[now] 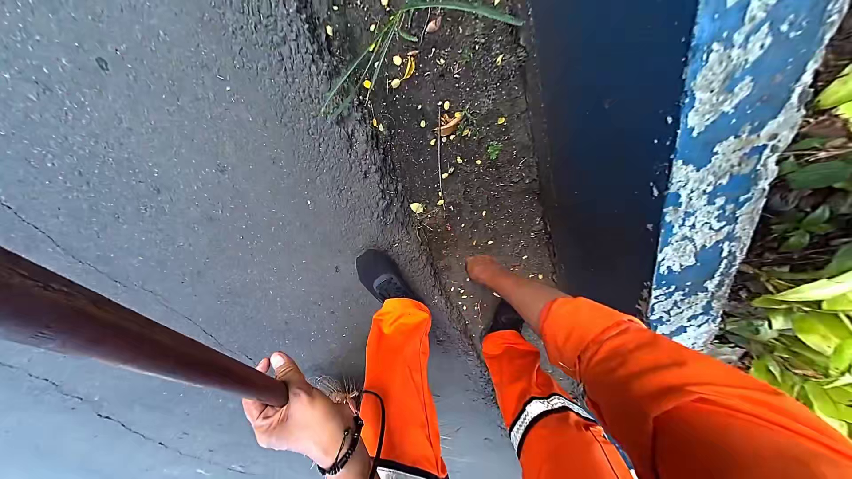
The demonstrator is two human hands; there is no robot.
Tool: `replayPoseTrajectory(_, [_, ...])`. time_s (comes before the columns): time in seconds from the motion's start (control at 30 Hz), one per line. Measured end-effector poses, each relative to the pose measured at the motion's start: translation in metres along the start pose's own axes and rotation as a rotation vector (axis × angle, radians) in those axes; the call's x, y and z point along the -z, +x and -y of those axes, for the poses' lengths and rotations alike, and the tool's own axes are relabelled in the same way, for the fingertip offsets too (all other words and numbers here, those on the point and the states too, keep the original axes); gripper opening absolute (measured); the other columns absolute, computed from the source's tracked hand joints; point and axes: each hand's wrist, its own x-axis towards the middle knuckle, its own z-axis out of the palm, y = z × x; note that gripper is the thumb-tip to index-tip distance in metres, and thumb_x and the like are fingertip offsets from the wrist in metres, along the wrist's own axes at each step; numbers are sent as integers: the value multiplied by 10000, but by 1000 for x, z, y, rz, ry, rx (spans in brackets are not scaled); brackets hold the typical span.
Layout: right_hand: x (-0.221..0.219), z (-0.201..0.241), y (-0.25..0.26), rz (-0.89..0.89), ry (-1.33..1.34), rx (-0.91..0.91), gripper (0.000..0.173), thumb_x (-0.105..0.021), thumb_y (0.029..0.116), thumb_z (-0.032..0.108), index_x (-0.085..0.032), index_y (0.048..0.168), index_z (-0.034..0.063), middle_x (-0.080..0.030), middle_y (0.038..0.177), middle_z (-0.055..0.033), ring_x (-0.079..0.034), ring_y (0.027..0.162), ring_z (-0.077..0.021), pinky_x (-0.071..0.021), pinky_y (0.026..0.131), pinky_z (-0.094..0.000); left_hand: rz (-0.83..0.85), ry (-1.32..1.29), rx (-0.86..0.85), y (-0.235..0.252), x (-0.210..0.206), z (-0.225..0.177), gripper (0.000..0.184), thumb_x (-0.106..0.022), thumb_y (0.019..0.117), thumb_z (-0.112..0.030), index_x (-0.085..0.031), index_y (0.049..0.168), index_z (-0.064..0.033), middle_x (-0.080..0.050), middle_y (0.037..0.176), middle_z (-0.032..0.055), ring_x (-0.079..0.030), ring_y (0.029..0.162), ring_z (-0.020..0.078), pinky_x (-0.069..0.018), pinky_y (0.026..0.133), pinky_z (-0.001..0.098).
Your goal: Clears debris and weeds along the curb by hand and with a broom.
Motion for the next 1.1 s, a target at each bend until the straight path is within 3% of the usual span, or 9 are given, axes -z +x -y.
replayPoseTrajectory(0.13, [22, 20, 4, -294, 348, 97, 591, -395, 1121, 410, -500, 1436, -79, -585, 1368, -349, -555, 1308, -508, -414, 1074, -672, 4, -11, 3, -5, -1, 2, 118, -660, 949, -8, -626, 1056, 29, -594, 802, -72, -560, 669, -87, -478, 636, 97])
replayPoseTrajectory(0.27, [57, 85, 30, -311, 834, -8, 772, -226, 1088, 615, -539, 1417, -9, -564, 1388, -292, -627, 1173, -433, -509, 942, -618, 17, -17, -25, -12, -3, 2, 127, -660, 940, 12, -620, 1059, 31, -601, 804, -63, -575, 678, -74, -488, 640, 104])
replayPoseTrajectory(0.33, [61, 110, 41, -365, 894, -80, 615, -280, 1128, 453, -546, 1419, -19, -543, 1473, -258, -539, 1364, -406, -437, 1095, -600, 24, -13, -32, -14, -5, 0, 127, -654, 940, 19, -620, 1062, 34, -599, 795, -65, -569, 664, -78, -484, 632, 100])
replayPoseTrajectory(0.43, [50, 114, 50, -479, 799, 8, 386, -400, 1097, 156, -584, 1350, -69, -579, 1423, -273, -535, 1368, -408, -413, 1133, -564, 34, -15, -49, -12, -5, 2, 132, -659, 934, 22, -622, 1059, 37, -603, 799, -67, -566, 654, -80, -483, 622, 96])
replayPoseTrajectory(0.63, [8, 53, 41, -257, 246, 302, 370, -436, 1101, 174, -655, 1179, -114, -646, 1247, -337, -601, 1240, -491, -442, 1052, -643, 39, -28, -53, -7, 0, 6, 161, -662, 938, 4, -615, 1086, 47, -604, 820, -66, -569, 669, -80, -489, 637, 103])
replayPoseTrajectory(0.7, [11, 47, 37, -253, 490, 223, 373, -427, 1114, 169, -605, 1230, -138, -614, 1276, -349, -630, 1185, -458, -484, 1020, -598, 39, -34, -52, -8, 1, 6, 156, -658, 939, 9, -612, 1082, 52, -604, 821, -64, -568, 671, -80, -487, 631, 103])
replayPoseTrajectory(0.8, [23, 71, 41, -302, 941, 64, 456, -394, 1135, 339, -475, 1397, -26, -561, 1252, -280, -653, 894, -357, -567, 770, -508, 27, -19, -60, -7, 0, 6, 153, -662, 937, 3, -621, 1076, 51, -603, 810, -65, -566, 670, -89, -479, 628, 93])
replayPoseTrajectory(0.9, [30, 112, 38, -423, 997, -76, 623, -384, 1113, 434, -377, 1551, -8, -531, 1479, -275, -574, 1318, -413, -466, 1073, -587, 33, -14, -68, -6, 2, 8, 155, -663, 939, -3, -622, 1082, 43, -604, 814, -67, -565, 667, -87, -482, 627, 97])
replayPoseTrajectory(1.1, [21, 128, 44, -522, 786, -85, 448, -324, 1134, 245, -406, 1494, -9, -602, 1384, -273, -593, 1309, -410, -482, 1065, -563, 43, -23, -69, -5, 4, 9, 170, -665, 936, 3, -616, 1094, 44, -612, 827, -66, -571, 666, -82, -488, 623, 99])
